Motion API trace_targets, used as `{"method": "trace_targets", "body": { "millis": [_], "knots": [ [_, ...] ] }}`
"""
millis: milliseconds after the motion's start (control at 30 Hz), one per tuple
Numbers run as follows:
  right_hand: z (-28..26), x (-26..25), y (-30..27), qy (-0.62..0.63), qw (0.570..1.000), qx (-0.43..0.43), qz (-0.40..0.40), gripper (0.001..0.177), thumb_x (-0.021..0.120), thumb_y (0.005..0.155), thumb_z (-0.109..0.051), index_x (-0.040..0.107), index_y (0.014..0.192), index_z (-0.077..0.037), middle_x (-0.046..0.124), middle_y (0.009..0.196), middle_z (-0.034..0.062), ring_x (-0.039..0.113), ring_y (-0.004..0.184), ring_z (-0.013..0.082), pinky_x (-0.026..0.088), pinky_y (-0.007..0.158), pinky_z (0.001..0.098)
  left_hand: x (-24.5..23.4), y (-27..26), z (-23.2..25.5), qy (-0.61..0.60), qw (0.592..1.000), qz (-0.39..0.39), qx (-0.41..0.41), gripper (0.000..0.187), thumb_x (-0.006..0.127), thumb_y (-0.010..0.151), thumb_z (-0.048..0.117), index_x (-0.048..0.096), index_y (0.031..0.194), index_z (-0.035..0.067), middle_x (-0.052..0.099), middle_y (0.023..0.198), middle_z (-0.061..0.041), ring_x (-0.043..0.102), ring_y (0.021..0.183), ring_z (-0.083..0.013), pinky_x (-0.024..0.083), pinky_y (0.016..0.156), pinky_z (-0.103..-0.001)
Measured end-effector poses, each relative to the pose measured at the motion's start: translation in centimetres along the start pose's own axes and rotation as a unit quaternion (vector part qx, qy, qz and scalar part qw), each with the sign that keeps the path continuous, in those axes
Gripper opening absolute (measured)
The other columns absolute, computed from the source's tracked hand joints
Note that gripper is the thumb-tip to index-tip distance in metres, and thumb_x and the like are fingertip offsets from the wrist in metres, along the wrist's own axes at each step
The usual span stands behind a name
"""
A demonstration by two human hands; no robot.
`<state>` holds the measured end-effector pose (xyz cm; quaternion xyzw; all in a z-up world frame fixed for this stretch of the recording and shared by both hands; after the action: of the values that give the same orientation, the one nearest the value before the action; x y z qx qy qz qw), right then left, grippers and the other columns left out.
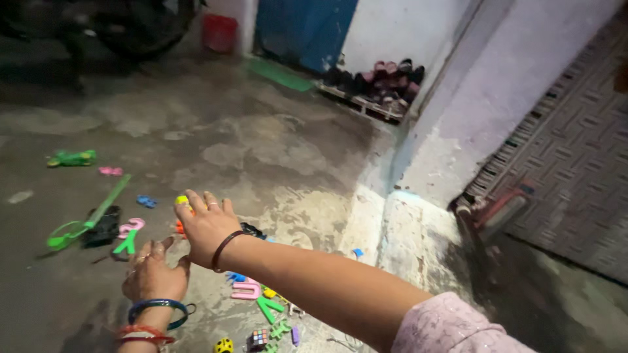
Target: The person picks up plastic toys, letters, and numbers from the floor and places them into a green basket.
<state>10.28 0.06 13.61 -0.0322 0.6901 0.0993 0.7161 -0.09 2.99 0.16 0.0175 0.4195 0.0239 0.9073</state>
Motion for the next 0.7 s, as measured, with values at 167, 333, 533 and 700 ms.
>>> {"method": "trace_targets", "body": {
  "millis": [167, 333, 533, 700],
  "knots": [
    [4.6, 5.4, -0.6, 0.048, 0.995, 0.077, 0.034, 0.082, 0.075, 0.073, -0.020, 0.042, 0.147, -0.012, 0.034, 0.159, 0.0206, 0.037, 0.144, 0.0418, 0.033, 0.111, 0.0609, 6.5, 1.0, -1.5, -0.044, 0.998, 0.003, 0.040, 0.058, 0.081, 0.076, 0.036, 0.070, 0.132, 0.029, 0.058, 0.146, -0.008, 0.054, 0.134, -0.0328, 0.047, 0.107, -0.051],
    [8.9, 12.0, -4.5, 0.145, 0.978, 0.140, 0.043, 0.068, 0.067, 0.084, -0.018, 0.047, 0.148, -0.016, 0.042, 0.156, 0.0211, 0.053, 0.132, 0.0450, 0.045, 0.107, 0.0550, 11.9, -0.2, -2.6, -0.062, 0.992, -0.022, 0.107, 0.052, 0.080, 0.074, 0.032, 0.072, 0.125, 0.023, 0.064, 0.140, -0.009, 0.059, 0.130, -0.0321, 0.049, 0.107, -0.046],
    [10.6, 18.4, -8.9, 0.194, 0.965, 0.174, -0.024, 0.075, 0.079, 0.081, -0.027, 0.044, 0.148, -0.023, 0.039, 0.154, 0.0238, 0.051, 0.129, 0.0495, 0.045, 0.105, 0.0548, 15.7, -2.7, -4.8, -0.044, 0.988, -0.141, 0.044, 0.052, 0.080, 0.077, 0.031, 0.071, 0.128, 0.026, 0.063, 0.139, -0.009, 0.060, 0.128, -0.0312, 0.049, 0.108, -0.043],
    [10.9, 22.1, -10.5, 0.194, 0.953, 0.206, -0.106, 0.078, 0.072, 0.073, -0.012, 0.047, 0.146, -0.018, 0.041, 0.153, 0.0217, 0.054, 0.128, 0.0463, 0.047, 0.106, 0.0503, 18.4, -4.3, -7.0, -0.039, 0.984, -0.160, 0.071, 0.053, 0.080, 0.074, 0.028, 0.072, 0.126, 0.025, 0.065, 0.136, -0.011, 0.058, 0.132, -0.0308, 0.047, 0.111, -0.040]
  ]
}}
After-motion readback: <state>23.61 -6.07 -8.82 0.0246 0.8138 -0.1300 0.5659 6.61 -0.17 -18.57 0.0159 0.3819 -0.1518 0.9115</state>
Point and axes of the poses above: each hand's wrist, its own y-axis towards the middle knuckle, its own x-axis out of the palm, z = x × y, the point moved 3 cm from there along y, towards the middle knuckle
